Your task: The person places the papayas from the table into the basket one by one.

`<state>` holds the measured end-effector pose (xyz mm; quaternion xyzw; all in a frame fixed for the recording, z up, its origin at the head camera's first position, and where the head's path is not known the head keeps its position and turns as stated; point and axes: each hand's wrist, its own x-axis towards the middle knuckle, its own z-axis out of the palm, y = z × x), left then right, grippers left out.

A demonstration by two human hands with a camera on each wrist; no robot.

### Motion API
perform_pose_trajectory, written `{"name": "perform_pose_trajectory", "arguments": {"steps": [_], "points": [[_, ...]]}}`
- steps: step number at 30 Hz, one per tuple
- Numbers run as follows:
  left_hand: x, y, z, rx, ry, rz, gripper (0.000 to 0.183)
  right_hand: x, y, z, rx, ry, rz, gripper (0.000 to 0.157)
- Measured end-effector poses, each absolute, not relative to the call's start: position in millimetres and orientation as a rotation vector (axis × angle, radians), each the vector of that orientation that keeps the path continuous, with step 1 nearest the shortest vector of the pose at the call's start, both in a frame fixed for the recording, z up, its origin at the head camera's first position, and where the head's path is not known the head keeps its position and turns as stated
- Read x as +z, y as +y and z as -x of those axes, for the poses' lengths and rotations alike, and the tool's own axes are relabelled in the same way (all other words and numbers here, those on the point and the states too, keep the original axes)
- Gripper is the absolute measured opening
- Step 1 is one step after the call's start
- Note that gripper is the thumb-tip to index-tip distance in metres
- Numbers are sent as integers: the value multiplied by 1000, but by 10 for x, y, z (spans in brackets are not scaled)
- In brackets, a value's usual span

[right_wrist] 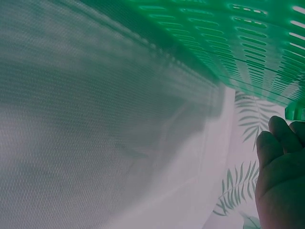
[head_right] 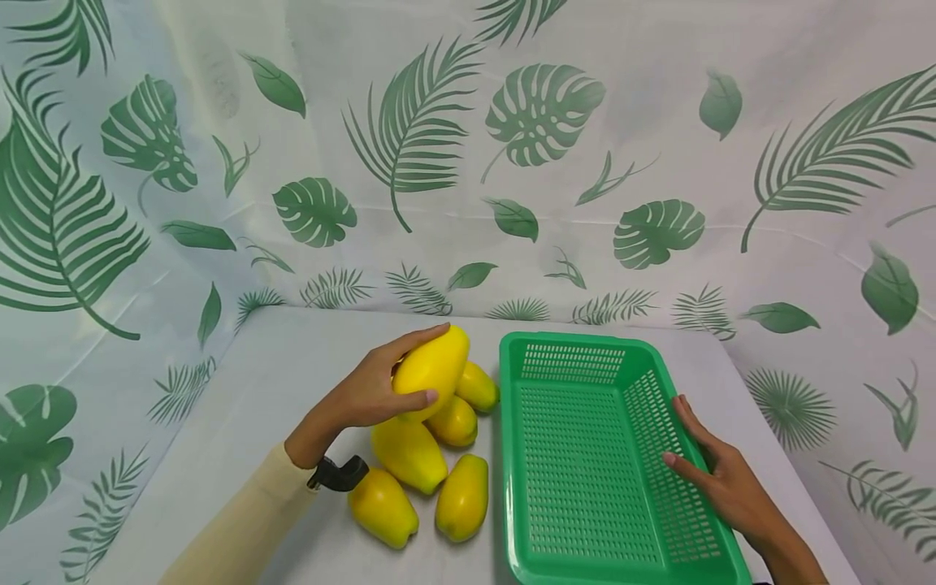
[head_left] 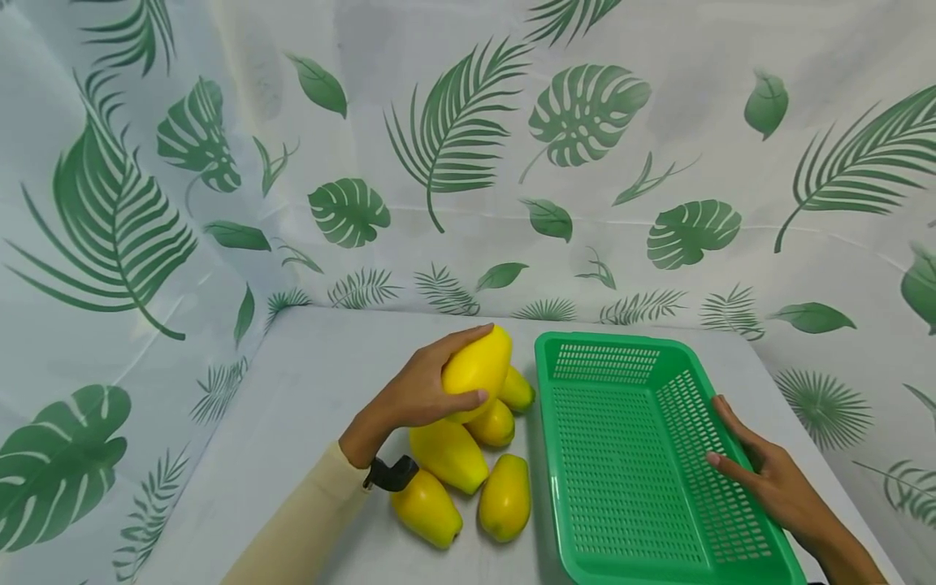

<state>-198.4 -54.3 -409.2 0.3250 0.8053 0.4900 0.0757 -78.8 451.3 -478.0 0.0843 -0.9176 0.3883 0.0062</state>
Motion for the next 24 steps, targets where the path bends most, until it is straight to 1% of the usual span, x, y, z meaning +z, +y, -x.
{"name": "perform_pose_trajectory", "arguments": {"steps": [24], "points": [[-4062, -164, 2253, 1503, 2267, -1054, 83, -4770, 4502, 775, 1220, -2858, -290, 83]]}}
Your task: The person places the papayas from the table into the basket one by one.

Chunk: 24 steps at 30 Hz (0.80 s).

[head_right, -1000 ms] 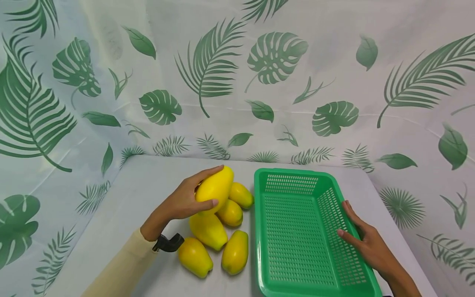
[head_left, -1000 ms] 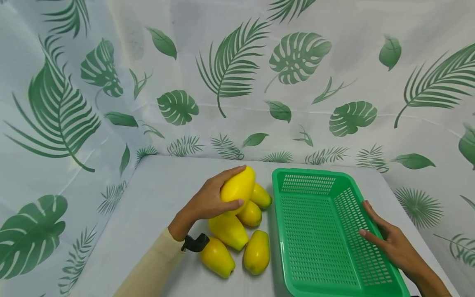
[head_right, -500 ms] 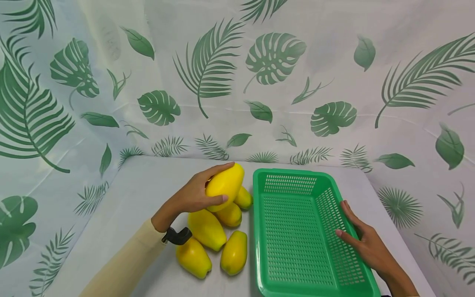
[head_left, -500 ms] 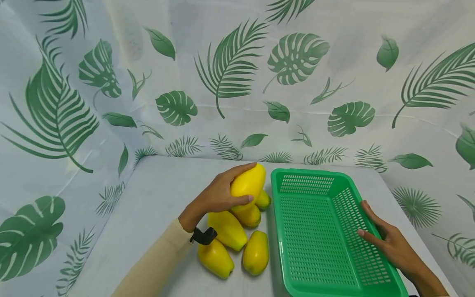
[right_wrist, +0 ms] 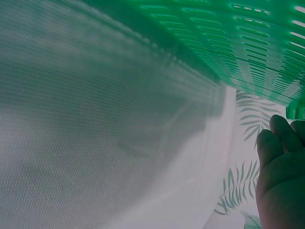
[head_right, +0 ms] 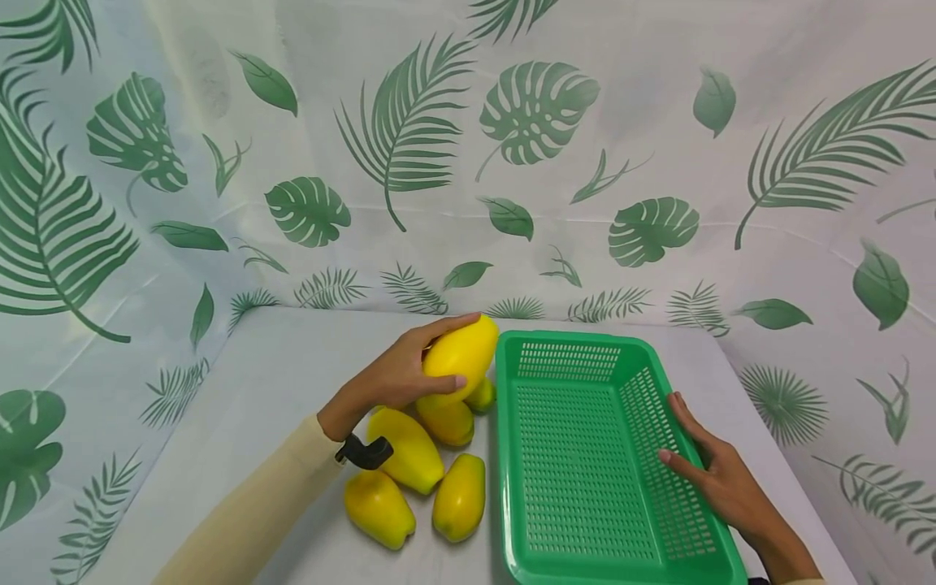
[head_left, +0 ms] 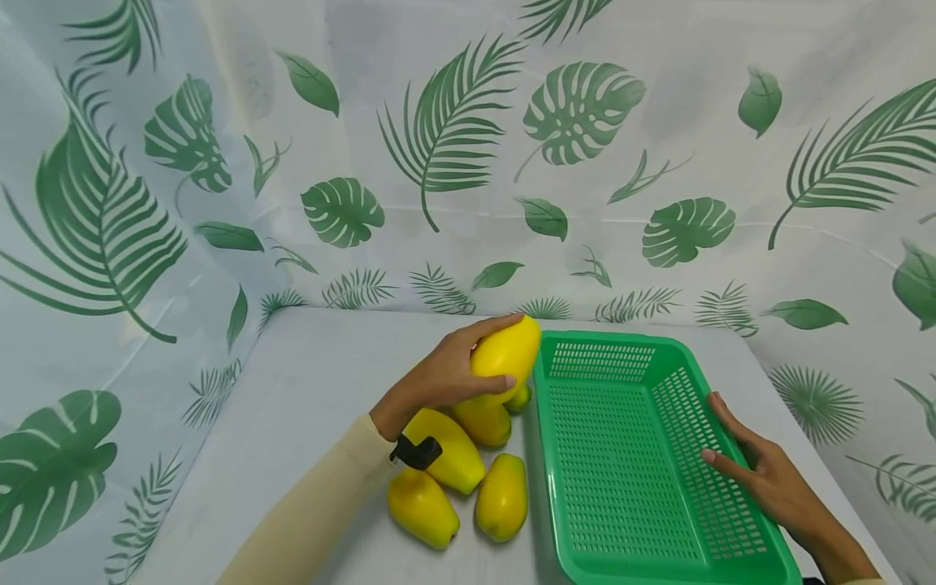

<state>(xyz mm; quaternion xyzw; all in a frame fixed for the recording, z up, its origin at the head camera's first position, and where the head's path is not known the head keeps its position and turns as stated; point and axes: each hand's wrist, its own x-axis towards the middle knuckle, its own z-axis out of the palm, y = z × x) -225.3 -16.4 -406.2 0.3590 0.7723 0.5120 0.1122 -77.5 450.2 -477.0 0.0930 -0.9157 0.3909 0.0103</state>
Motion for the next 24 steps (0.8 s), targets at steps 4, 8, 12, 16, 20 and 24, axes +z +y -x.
{"name": "perform_pose_trajectory", "arguments": {"steps": [4, 8, 12, 16, 20, 24], "points": [[-4053, -93, 2294, 1512, 2233, -1057, 83, -4775, 4506, 779, 1225, -2846, -296, 83], [-4045, -24, 2354, 1488, 2237, -1082, 83, -4776, 4499, 777, 1229, -2840, -288, 83], [-4053, 46, 2439, 1466, 2231, -1123, 83, -4774, 4494, 771, 1230, -2839, -278, 83], [-4047, 112, 2489, 1479, 2202, -1145, 82, -4778, 4497, 768, 1231, -2843, -265, 83], [-4024, 172, 2517, 1486, 2190, -1155, 82, -4781, 4502, 768, 1232, -2840, -261, 83], [-4023, 224, 2566, 1494, 2173, -1169, 82, -4789, 4505, 770, 1237, -2836, -264, 83]]}}
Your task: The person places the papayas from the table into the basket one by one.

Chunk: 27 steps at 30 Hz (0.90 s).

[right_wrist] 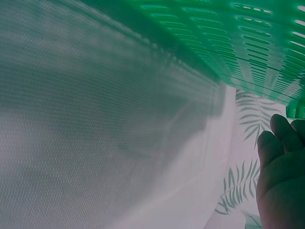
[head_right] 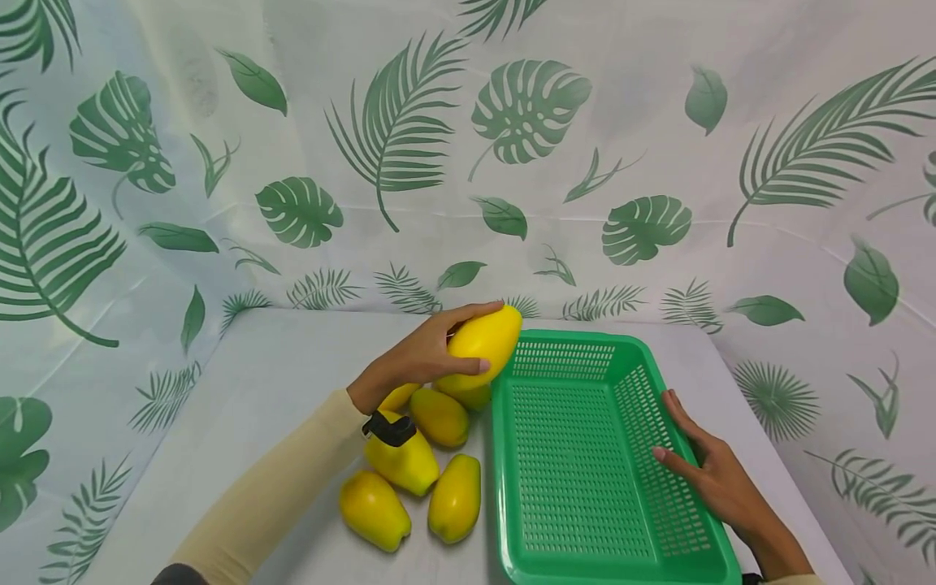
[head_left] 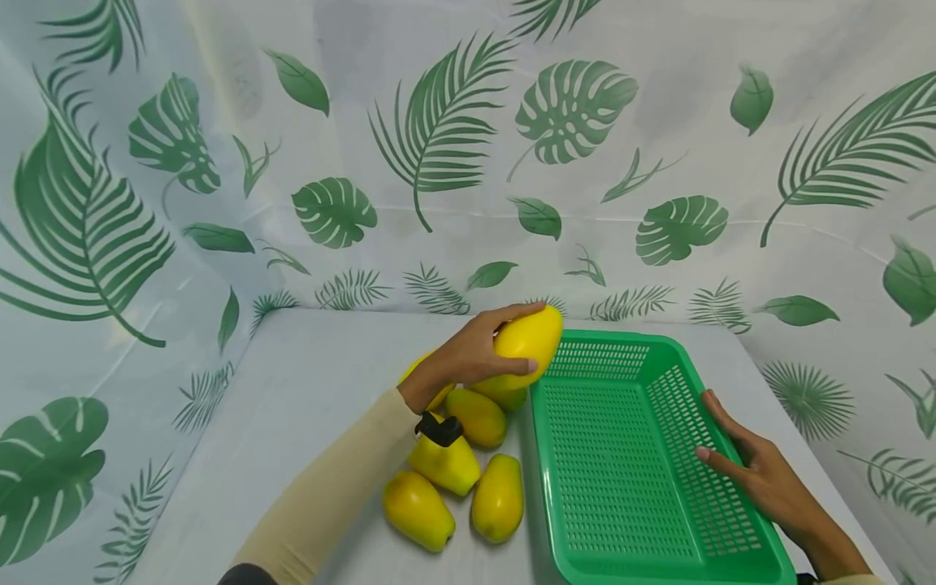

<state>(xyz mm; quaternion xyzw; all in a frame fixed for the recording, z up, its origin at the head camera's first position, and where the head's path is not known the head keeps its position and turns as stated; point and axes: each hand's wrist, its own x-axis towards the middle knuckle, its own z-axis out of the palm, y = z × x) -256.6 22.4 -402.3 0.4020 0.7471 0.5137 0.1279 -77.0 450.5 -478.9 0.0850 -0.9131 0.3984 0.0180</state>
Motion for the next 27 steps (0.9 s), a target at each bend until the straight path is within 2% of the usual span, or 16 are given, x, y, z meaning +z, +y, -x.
{"name": "perform_pose_trajectory", "arguments": {"steps": [27], "points": [[-4070, 682, 2700, 1546, 2000, -1188, 85, -4784, 4498, 761, 1257, -2827, -273, 82]]}}
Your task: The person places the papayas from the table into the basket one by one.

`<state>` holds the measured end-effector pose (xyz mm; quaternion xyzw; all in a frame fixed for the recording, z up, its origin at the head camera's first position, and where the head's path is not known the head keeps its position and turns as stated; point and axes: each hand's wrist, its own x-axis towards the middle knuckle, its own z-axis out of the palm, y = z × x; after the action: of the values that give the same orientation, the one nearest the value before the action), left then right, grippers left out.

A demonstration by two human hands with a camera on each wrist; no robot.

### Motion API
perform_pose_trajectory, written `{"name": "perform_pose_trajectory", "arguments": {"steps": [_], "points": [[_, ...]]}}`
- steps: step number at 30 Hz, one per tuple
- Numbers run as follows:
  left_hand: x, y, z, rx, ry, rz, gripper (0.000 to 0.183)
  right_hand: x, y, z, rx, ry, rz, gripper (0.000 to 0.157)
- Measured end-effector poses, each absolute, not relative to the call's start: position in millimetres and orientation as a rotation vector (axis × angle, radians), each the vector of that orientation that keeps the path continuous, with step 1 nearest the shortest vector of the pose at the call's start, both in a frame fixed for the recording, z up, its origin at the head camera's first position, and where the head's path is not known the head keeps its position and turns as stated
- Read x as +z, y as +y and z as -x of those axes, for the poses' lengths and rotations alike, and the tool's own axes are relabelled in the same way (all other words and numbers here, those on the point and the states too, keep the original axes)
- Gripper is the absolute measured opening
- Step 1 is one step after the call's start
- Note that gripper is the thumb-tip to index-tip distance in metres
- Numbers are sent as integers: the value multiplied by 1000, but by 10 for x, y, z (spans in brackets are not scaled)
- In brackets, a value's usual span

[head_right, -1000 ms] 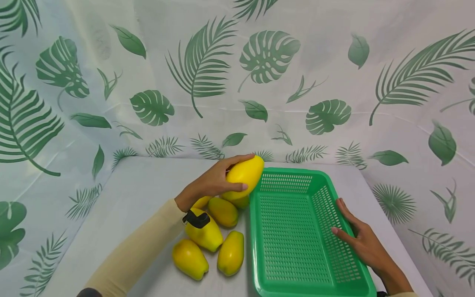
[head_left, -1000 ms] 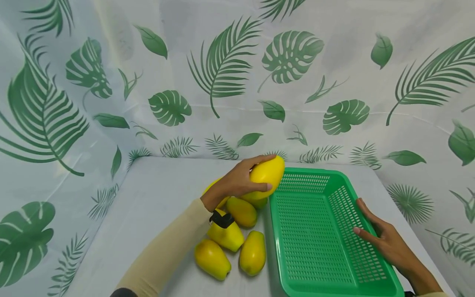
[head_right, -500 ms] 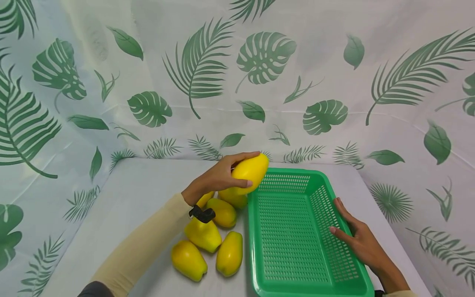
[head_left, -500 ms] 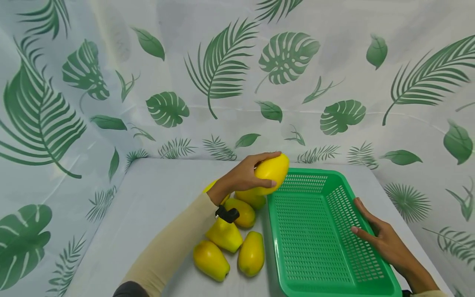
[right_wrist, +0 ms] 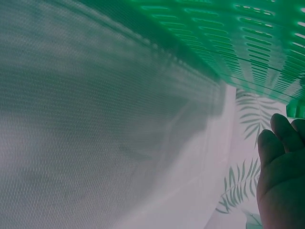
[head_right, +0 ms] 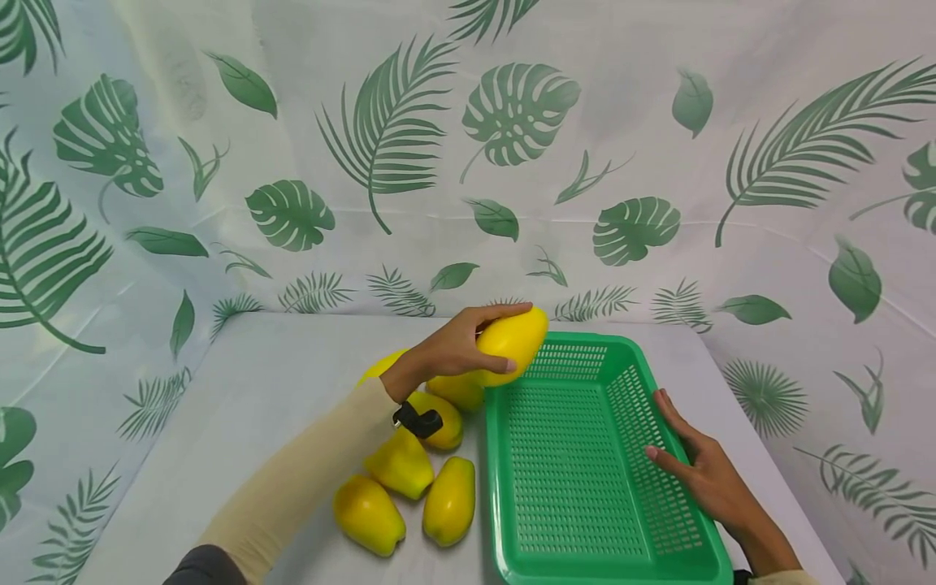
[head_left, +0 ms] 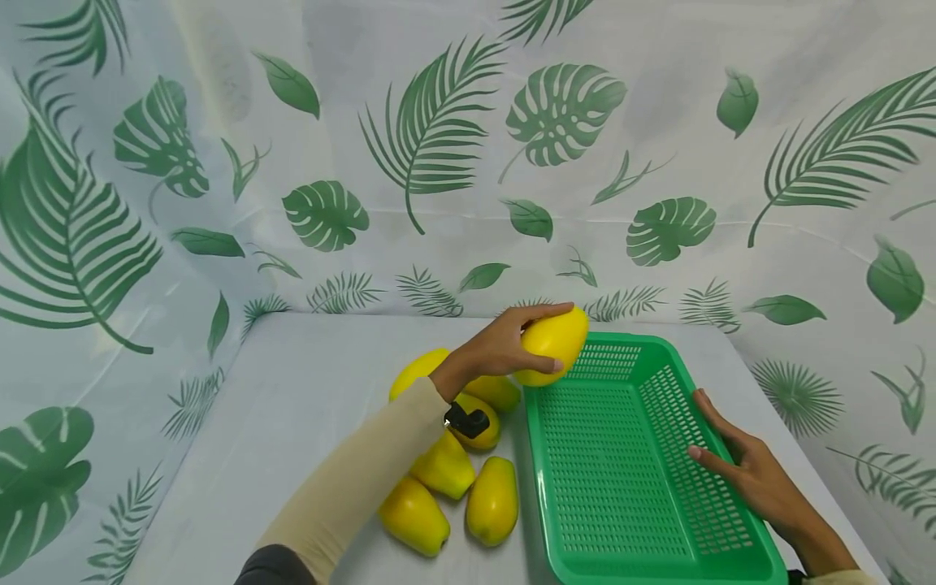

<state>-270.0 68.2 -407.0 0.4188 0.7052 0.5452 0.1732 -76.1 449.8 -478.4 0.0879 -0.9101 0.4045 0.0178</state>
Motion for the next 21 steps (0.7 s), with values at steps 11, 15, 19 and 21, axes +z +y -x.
{"name": "perform_pose_trajectory", "arguments": {"steps": [11, 15, 19, 21], "points": [[-4132, 885, 2720, 1535, 1999, -1204, 85, -4788, 4494, 753, 1259, -2828, -258, 82], [-4165, 941, 2738, 1525, 1989, -1192, 85, -4783, 4487, 750, 1257, -2828, -251, 82], [-4192, 986, 2743, 1506, 1982, -1185, 86, -4782, 4487, 755, 1261, -2825, -255, 82], [-4206, 1007, 2736, 1492, 1981, -1180, 86, -4785, 4491, 759, 1261, -2822, -261, 82]]}}
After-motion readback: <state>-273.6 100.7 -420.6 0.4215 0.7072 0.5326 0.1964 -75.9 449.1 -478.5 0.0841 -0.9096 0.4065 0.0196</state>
